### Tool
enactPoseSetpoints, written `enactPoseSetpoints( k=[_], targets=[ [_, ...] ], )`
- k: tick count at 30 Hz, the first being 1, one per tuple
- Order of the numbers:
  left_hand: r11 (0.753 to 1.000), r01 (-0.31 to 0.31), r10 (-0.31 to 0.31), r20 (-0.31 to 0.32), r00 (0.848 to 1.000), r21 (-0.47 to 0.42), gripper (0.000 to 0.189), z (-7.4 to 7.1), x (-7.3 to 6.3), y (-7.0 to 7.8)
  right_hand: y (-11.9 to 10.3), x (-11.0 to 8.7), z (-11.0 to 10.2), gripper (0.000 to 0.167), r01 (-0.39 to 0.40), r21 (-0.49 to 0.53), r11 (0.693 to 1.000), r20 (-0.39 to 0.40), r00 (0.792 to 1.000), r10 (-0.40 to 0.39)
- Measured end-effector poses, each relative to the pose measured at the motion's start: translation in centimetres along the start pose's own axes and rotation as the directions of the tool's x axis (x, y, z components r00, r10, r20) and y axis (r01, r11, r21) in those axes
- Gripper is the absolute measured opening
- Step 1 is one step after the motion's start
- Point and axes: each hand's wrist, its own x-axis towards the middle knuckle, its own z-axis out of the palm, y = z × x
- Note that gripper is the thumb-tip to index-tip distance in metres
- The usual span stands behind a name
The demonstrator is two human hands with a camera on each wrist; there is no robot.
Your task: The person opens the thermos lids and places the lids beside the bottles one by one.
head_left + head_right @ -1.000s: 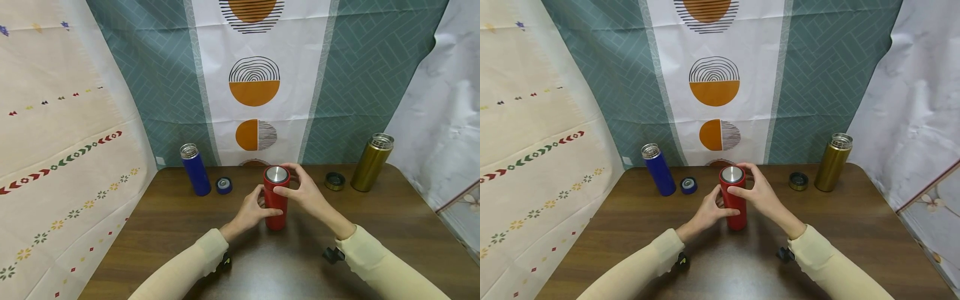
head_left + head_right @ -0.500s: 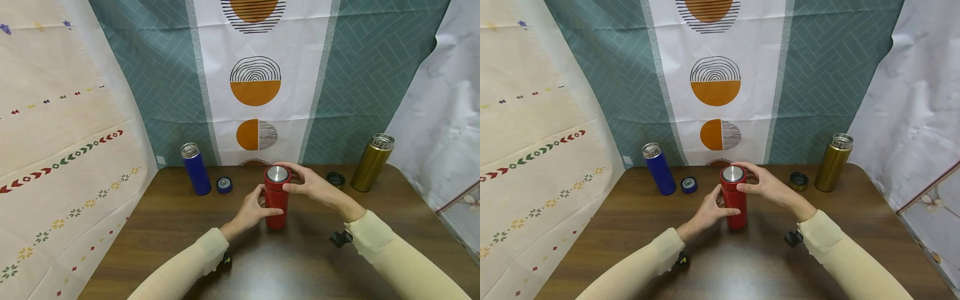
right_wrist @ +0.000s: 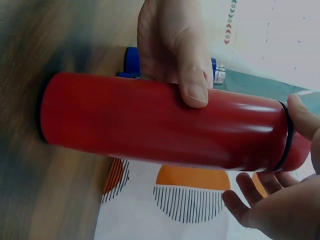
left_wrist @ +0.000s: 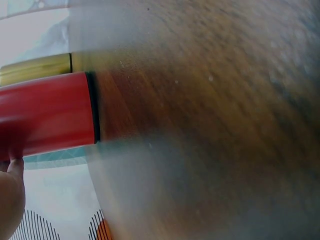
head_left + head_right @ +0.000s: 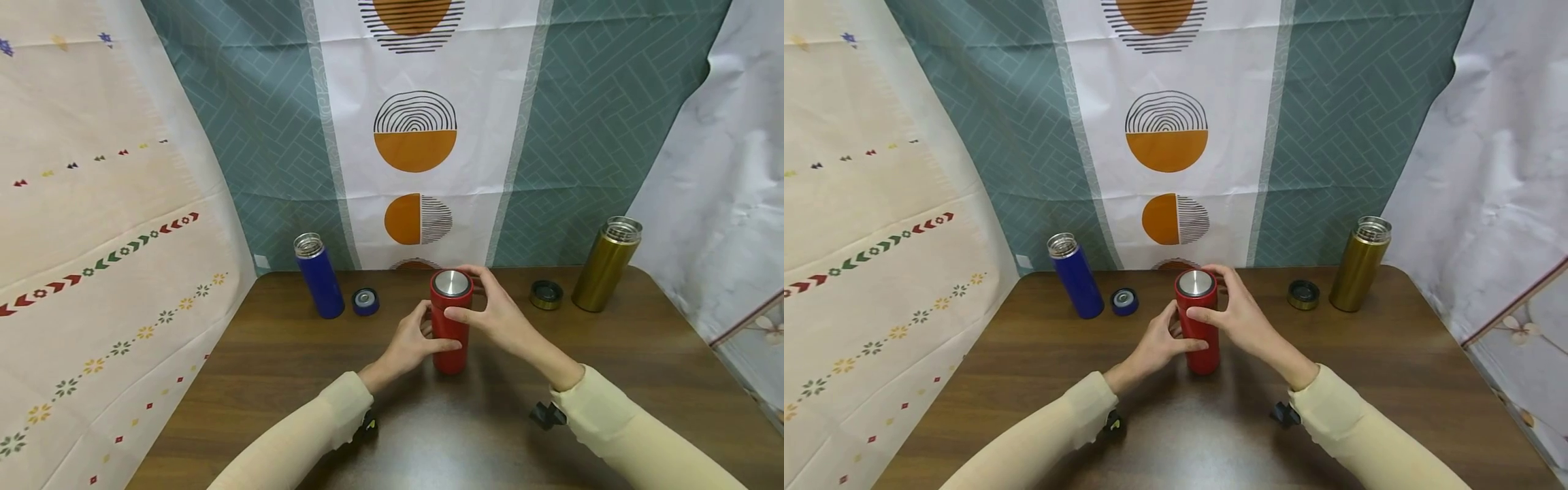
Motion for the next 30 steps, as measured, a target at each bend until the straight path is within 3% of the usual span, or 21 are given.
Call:
enactPoseSetpoints(
  k=[6,10,14,16,19,24,27,30],
  targets=[
    [1.000,0.008,-0.008,-0.003,1.000,0.005,0.063,-0.1,0.1,-0.1,0.3,0.7,-0.6,0.071,0.026,-0.004,1.000,0.024,0.999,-0.026],
    [1.000,0.010,-0.010,-0.004,1.000,-0.006,0.062,0.0,0.1,-0.1,0.5,1.4,-2.0,0.068,0.029,0.074,0.997,0.155,0.987,-0.040],
    [1.000,0.007,-0.007,-0.002,1.000,-0.012,0.062,0.1,0.1,0.0,0.7,2.3,-3.3,0.067,-0.001,0.180,0.984,0.308,0.950,-0.056],
    [1.000,0.004,-0.005,-0.006,1.000,-0.008,0.062,0.1,0.1,0.0,0.7,2.4,-3.5,0.071,-0.017,0.180,0.983,0.338,0.940,-0.046],
    [1.000,-0.002,0.002,-0.005,1.000,-0.002,0.063,0.2,0.0,-0.1,0.7,2.1,-3.3,0.079,-0.007,0.132,0.991,0.302,0.953,-0.034],
    [1.000,-0.012,0.012,-0.008,1.000,0.015,0.063,0.1,0.0,-0.2,0.6,1.4,-2.0,0.079,0.008,0.024,1.000,0.141,0.990,-0.011],
    [1.000,-0.012,0.012,-0.007,1.000,0.019,0.062,0.1,0.0,-0.2,0.5,1.2,-1.6,0.073,-0.003,0.005,1.000,0.097,0.995,0.003],
    [1.000,-0.010,0.010,-0.007,1.000,0.016,0.062,0.1,0.1,-0.2,0.5,1.3,-1.7,0.068,-0.008,0.015,1.000,0.111,0.994,0.007]
  ],
)
